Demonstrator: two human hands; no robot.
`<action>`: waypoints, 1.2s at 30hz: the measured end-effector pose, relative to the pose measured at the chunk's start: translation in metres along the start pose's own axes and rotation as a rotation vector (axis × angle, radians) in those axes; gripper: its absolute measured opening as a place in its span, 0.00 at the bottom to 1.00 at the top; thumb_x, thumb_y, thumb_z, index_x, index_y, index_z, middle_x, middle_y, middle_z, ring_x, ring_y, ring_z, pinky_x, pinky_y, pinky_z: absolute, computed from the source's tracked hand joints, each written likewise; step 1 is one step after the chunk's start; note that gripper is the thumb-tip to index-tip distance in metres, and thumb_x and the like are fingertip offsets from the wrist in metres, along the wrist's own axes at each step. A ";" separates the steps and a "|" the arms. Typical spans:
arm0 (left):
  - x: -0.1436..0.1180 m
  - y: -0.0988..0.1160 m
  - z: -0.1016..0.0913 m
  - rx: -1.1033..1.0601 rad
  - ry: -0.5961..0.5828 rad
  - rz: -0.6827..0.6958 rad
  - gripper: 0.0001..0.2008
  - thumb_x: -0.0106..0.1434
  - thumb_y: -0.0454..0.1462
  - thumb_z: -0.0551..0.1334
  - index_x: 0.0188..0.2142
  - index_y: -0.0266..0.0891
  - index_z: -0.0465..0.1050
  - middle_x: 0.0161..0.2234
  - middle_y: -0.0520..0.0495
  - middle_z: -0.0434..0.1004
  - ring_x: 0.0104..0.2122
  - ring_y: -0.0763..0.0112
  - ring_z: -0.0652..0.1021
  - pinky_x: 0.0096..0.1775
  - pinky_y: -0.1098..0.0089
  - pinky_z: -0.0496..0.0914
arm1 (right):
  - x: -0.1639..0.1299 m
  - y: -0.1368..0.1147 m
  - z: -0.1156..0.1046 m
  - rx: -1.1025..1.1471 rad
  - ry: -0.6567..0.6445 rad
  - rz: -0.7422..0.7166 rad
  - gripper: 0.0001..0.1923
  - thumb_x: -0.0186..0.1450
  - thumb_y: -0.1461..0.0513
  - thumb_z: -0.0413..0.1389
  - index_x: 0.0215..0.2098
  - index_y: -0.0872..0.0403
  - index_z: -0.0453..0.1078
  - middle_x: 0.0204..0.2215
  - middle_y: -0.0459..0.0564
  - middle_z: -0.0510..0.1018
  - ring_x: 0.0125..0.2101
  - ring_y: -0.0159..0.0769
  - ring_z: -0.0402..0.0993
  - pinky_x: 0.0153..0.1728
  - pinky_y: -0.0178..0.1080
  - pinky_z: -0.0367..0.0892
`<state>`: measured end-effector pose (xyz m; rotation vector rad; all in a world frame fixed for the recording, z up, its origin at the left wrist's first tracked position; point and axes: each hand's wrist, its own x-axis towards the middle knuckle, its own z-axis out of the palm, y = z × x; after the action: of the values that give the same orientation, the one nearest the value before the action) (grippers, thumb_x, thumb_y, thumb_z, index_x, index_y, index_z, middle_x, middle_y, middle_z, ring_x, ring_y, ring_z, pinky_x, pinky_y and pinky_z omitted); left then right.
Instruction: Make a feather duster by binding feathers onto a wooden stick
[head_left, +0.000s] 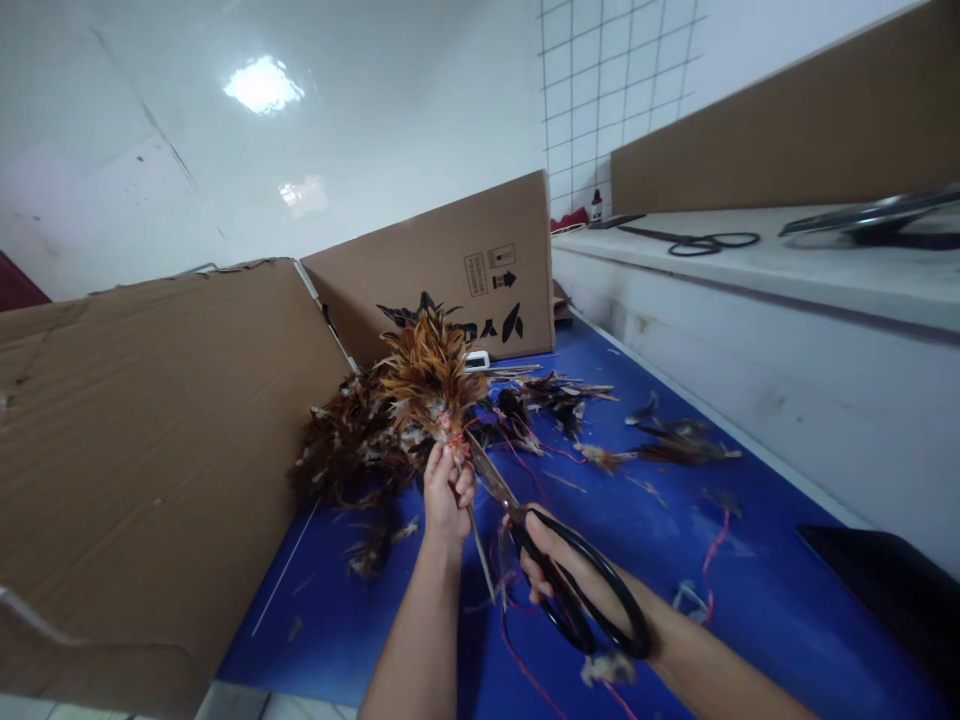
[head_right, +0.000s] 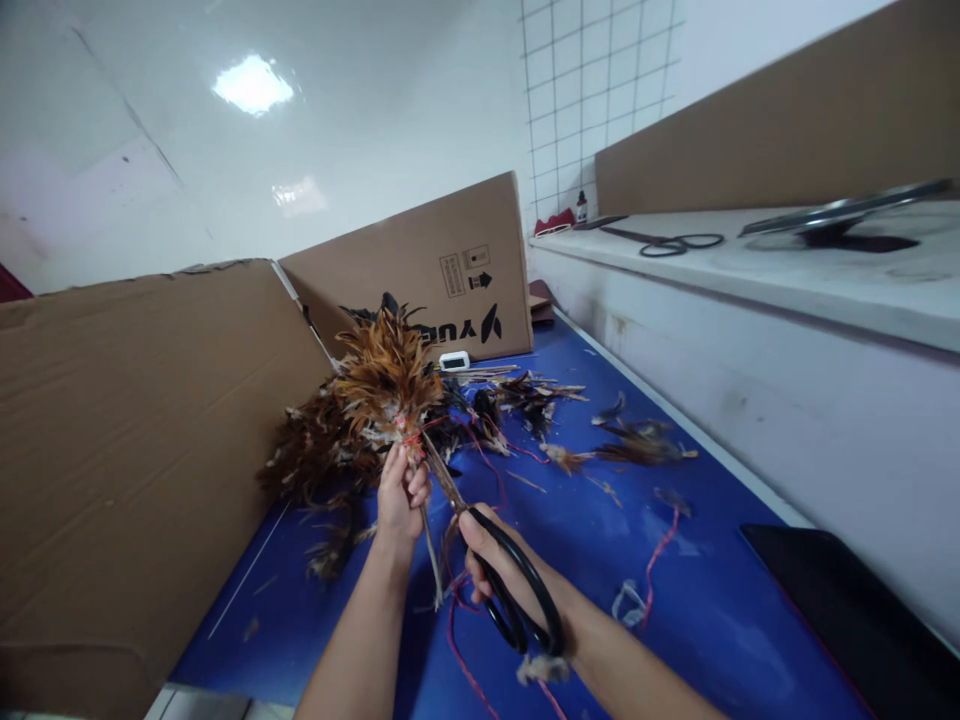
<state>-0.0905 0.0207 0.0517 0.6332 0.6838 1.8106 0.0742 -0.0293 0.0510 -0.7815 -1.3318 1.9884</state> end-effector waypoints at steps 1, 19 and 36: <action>0.000 0.000 0.000 -0.003 0.007 -0.001 0.15 0.51 0.39 0.68 0.28 0.38 0.61 0.20 0.59 0.58 0.12 0.88 0.53 0.13 0.81 0.41 | 0.003 0.002 0.000 -0.003 0.003 -0.019 0.23 0.59 0.40 0.48 0.30 0.51 0.59 0.19 0.38 0.61 0.19 0.25 0.58 0.26 0.32 0.62; 0.002 -0.004 -0.004 0.012 -0.005 0.011 0.14 0.53 0.41 0.67 0.29 0.40 0.61 0.21 0.58 0.65 0.11 0.88 0.54 0.13 0.81 0.41 | 0.019 0.012 0.001 0.008 0.024 -0.041 0.21 0.60 0.43 0.49 0.32 0.50 0.55 0.18 0.35 0.59 0.13 0.21 0.52 0.15 0.27 0.53; 0.002 -0.006 -0.005 -0.035 0.016 -0.020 0.14 0.54 0.38 0.65 0.32 0.41 0.58 0.20 0.57 0.67 0.10 0.87 0.55 0.14 0.82 0.40 | 0.021 0.020 -0.006 -0.111 0.071 -0.107 0.18 0.62 0.45 0.49 0.33 0.51 0.55 0.17 0.35 0.56 0.13 0.21 0.50 0.13 0.27 0.52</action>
<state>-0.0906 0.0236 0.0443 0.5877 0.6660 1.8064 0.0618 -0.0165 0.0274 -0.8073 -1.4216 1.8001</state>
